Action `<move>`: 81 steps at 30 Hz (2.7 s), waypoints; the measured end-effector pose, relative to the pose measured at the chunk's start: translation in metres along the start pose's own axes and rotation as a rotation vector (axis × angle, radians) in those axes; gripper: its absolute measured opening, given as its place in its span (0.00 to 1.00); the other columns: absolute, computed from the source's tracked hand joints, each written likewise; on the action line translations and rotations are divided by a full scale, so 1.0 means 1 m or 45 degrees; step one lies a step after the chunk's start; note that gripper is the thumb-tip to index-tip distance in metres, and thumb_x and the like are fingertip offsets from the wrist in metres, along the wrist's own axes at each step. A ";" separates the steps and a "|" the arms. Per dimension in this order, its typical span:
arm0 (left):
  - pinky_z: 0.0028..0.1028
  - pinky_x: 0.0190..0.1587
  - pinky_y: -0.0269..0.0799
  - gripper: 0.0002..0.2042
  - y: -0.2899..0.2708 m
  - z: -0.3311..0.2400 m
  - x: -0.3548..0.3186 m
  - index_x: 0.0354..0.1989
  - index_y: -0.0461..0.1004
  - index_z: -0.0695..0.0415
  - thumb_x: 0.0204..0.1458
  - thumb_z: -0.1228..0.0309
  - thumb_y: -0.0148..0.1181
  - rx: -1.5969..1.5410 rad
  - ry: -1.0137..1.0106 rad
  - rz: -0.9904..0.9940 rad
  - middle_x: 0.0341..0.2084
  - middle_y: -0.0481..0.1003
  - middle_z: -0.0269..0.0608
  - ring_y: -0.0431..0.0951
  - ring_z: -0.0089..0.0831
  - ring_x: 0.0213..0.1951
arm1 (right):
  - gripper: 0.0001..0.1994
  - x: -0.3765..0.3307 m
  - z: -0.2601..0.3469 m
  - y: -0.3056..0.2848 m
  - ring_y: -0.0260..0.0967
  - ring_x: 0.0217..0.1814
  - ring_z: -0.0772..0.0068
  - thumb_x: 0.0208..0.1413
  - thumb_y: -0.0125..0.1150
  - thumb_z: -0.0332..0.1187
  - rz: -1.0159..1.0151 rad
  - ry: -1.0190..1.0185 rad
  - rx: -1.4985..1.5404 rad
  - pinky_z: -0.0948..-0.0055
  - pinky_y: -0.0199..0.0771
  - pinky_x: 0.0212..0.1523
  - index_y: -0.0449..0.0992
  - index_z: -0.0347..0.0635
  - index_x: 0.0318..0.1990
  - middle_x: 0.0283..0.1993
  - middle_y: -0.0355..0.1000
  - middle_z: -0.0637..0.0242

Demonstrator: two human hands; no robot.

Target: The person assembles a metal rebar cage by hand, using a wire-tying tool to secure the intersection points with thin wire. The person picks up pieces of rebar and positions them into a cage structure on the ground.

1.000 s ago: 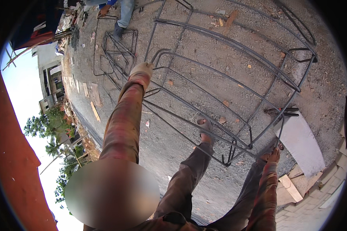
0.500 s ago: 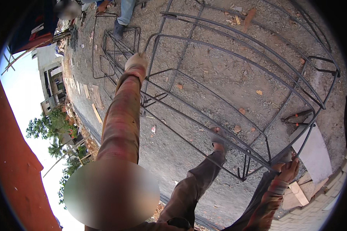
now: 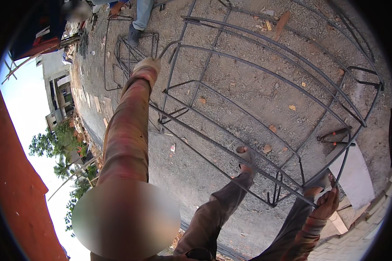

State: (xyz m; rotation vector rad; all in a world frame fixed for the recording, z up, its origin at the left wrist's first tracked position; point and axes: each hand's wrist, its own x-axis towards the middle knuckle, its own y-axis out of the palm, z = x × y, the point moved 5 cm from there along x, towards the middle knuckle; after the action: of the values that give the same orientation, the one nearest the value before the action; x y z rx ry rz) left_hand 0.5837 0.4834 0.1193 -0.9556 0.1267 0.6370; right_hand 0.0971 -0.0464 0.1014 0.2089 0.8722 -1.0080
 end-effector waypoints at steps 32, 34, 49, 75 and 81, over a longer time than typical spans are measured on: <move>0.43 0.49 0.70 0.17 -0.017 0.020 -0.002 0.53 0.68 0.47 0.54 0.70 0.46 0.970 0.303 0.380 0.54 0.66 0.37 0.69 0.41 0.52 | 0.16 -0.006 0.014 -0.008 0.46 0.11 0.88 0.57 0.47 0.37 0.327 0.193 -0.486 0.85 0.43 0.11 0.72 0.33 0.44 0.14 0.54 0.78; 0.45 0.46 0.72 0.16 -0.013 0.023 0.019 0.51 0.70 0.47 0.52 0.69 0.51 0.824 0.265 0.298 0.53 0.67 0.35 0.70 0.41 0.51 | 0.16 -0.009 0.023 -0.008 0.46 0.11 0.88 0.57 0.47 0.37 0.327 0.215 -0.454 0.85 0.44 0.11 0.72 0.33 0.45 0.14 0.54 0.77; 0.47 0.45 0.72 0.16 -0.051 -0.008 -0.047 0.49 0.72 0.50 0.50 0.70 0.53 0.890 0.155 0.267 0.51 0.70 0.38 0.71 0.42 0.51 | 0.20 -0.017 0.135 0.134 0.64 0.48 0.47 0.50 0.51 0.27 1.008 -1.379 -1.336 0.58 0.64 0.47 0.65 0.32 0.52 0.48 0.64 0.47; 0.40 0.47 0.67 0.23 -0.012 0.039 -0.007 0.39 0.76 0.58 0.48 0.52 0.44 0.103 0.264 0.008 0.38 0.74 0.54 0.73 0.51 0.44 | 0.22 -0.089 -0.002 0.490 0.61 0.55 0.56 0.55 0.48 0.44 1.267 -1.661 -1.325 0.60 0.65 0.50 0.63 0.44 0.55 0.52 0.63 0.56; 0.41 0.48 0.66 0.24 0.010 0.052 0.001 0.39 0.75 0.61 0.48 0.53 0.43 -0.083 0.368 0.060 0.38 0.74 0.57 0.73 0.52 0.44 | 0.30 -0.137 -0.035 0.516 0.59 0.58 0.48 0.58 0.38 0.54 1.107 -1.712 -1.436 0.61 0.53 0.61 0.61 0.38 0.57 0.56 0.60 0.44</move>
State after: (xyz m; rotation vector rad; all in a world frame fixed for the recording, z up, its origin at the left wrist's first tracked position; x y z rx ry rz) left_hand 0.5697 0.5289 0.1424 -1.1069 0.3876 0.5464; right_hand 0.4618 0.3431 0.0606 -0.9084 -0.0680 0.3442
